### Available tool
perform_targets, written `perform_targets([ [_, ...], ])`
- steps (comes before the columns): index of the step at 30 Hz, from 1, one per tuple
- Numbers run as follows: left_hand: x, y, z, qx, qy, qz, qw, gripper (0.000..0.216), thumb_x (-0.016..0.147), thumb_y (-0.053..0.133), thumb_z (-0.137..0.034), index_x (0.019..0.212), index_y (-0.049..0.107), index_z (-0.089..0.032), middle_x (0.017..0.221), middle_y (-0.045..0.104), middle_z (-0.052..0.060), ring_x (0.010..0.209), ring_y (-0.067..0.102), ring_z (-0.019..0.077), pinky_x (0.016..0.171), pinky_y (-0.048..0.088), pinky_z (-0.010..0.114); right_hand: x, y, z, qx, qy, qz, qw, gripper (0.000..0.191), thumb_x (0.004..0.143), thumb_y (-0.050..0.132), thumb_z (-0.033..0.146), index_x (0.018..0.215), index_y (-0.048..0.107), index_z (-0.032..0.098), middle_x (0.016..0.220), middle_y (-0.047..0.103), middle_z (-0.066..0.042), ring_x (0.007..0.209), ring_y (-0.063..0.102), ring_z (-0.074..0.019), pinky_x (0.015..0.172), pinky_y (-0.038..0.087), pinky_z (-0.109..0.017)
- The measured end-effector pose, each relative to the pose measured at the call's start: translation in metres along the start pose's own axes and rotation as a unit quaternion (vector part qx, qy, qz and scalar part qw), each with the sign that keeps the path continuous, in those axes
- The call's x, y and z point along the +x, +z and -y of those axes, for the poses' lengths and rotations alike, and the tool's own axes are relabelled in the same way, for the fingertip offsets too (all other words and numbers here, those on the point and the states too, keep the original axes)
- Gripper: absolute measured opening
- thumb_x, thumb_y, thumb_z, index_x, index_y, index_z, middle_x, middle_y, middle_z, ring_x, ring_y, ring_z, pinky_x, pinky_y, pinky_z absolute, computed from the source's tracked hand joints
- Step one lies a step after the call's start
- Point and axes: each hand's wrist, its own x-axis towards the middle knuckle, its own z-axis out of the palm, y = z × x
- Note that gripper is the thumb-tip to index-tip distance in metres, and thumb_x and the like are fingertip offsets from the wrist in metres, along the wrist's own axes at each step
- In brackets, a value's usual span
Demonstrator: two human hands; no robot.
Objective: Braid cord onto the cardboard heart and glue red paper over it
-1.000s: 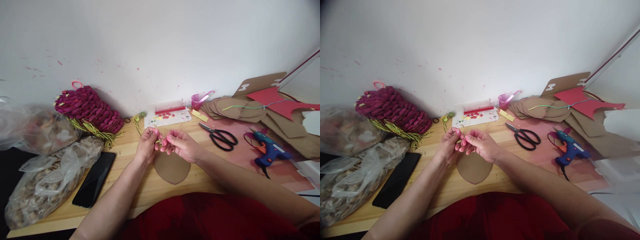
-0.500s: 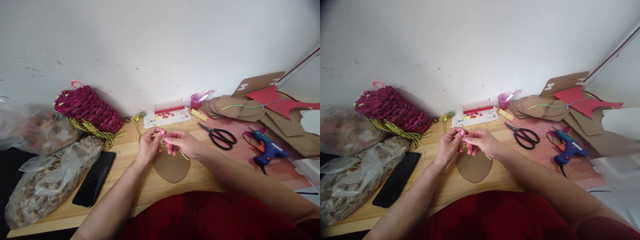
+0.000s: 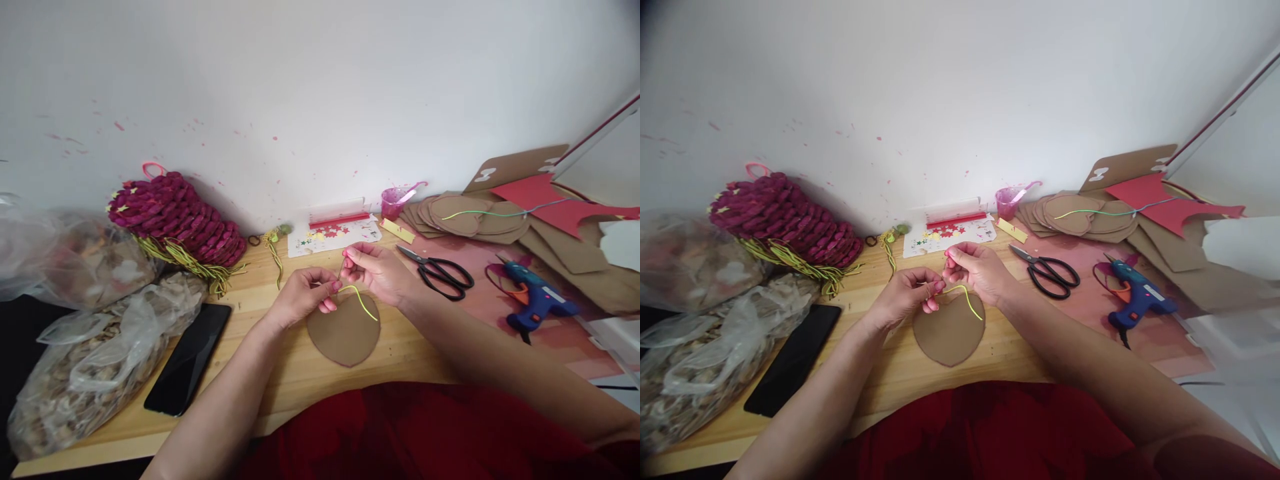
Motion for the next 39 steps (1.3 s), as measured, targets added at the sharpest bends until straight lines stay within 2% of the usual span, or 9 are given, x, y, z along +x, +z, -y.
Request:
perform_targets([
  [3,0.0,0.001,-0.002,-0.054,0.003,-0.026,0.998,0.035,0.068,0.085,-0.04,0.08,0.068,-0.012,0.066,0.067,0.001,0.045,0.06,0.0087,0.044,0.048,0.019,0.001,-0.001,0.002,0.009,-0.022,-0.054,0.998,0.034,0.068,0.085,0.041,0.083,0.064,0.02,0.086,0.065,0.0,0.078,0.066,-0.014,0.063,0.047,-0.024],
  [6,0.001,0.001,-0.003,-0.101,0.022,-0.071,0.992,0.036,0.067,0.086,-0.039,0.081,0.067,-0.012,0.076,0.071,0.003,0.044,0.06,0.0078,0.041,0.047,0.018,0.001,0.0,0.0,-0.064,-0.005,-0.091,0.994,0.036,0.065,0.086,0.043,0.082,0.066,0.019,0.083,0.063,0.0,0.069,0.061,-0.0118,0.052,0.037,-0.022],
  [11,-0.001,0.003,-0.004,-0.135,0.025,-0.077,0.988,0.034,0.069,0.085,-0.038,0.082,0.064,-0.014,0.093,0.075,0.007,0.043,0.062,0.0087,0.038,0.047,0.019,-0.006,0.007,-0.014,-0.187,0.064,0.045,0.979,0.03,0.074,0.079,0.042,0.086,0.072,0.015,0.07,0.065,-0.002,0.061,0.052,-0.0112,0.05,0.029,-0.024],
  [16,-0.002,0.009,-0.002,-0.15,0.009,-0.055,0.987,0.035,0.068,0.085,-0.04,0.082,0.063,-0.016,0.071,0.07,0.001,0.041,0.062,0.0123,0.036,0.048,0.02,-0.009,0.013,-0.026,-0.126,0.05,0.104,0.985,0.021,0.08,0.073,0.038,0.082,0.069,0.017,0.062,0.066,-0.001,0.06,0.056,-0.0123,0.049,0.022,-0.025],
  [19,-0.002,0.01,-0.002,-0.154,0.011,-0.047,0.987,0.038,0.069,0.085,-0.042,0.085,0.064,-0.016,0.066,0.068,0.0,0.042,0.063,0.0128,0.037,0.049,0.02,-0.008,0.013,-0.029,-0.084,0.06,0.079,0.991,0.021,0.076,0.076,0.037,0.078,0.069,0.018,0.061,0.064,0.0,0.056,0.054,-0.0113,0.048,0.021,-0.026],
  [24,0.001,0.007,-0.003,-0.17,0.018,-0.043,0.984,0.043,0.074,0.081,-0.049,0.099,0.066,-0.017,0.081,0.071,0.002,0.046,0.065,0.0113,0.04,0.052,0.02,-0.005,0.012,-0.029,-0.044,0.056,-0.008,0.997,0.026,0.066,0.085,0.037,0.08,0.073,0.019,0.068,0.061,0.002,0.05,0.045,-0.0074,0.047,0.02,-0.026],
  [28,0.003,0.005,-0.001,-0.183,-0.006,-0.054,0.982,0.043,0.071,0.083,-0.05,0.089,0.067,-0.014,0.081,0.07,0.003,0.047,0.065,0.011,0.041,0.052,0.02,-0.007,0.013,-0.024,-0.054,0.031,-0.027,0.998,0.03,0.065,0.087,0.041,0.076,0.071,0.019,0.072,0.06,0.002,0.053,0.042,-0.0071,0.048,0.022,-0.026],
  [33,0.004,0.003,0.001,-0.187,-0.03,-0.027,0.982,0.042,0.067,0.086,-0.045,0.085,0.07,-0.011,0.072,0.069,0.005,0.051,0.067,0.013,0.045,0.053,0.02,-0.007,0.013,-0.021,-0.089,-0.008,-0.031,0.995,0.04,0.064,0.086,0.05,0.073,0.065,0.018,0.07,0.057,0.002,0.057,0.043,-0.0083,0.05,0.027,-0.026],
  [39,0.002,0.003,0.0,-0.137,0.003,-0.007,0.991,0.038,0.069,0.086,-0.042,0.089,0.075,-0.012,0.075,0.071,0.004,0.054,0.063,0.008,0.05,0.049,0.017,-0.005,0.012,-0.019,-0.091,-0.03,-0.043,0.994,0.043,0.064,0.085,0.052,0.074,0.062,0.018,0.067,0.06,0.002,0.054,0.045,-0.0081,0.049,0.029,-0.025],
])
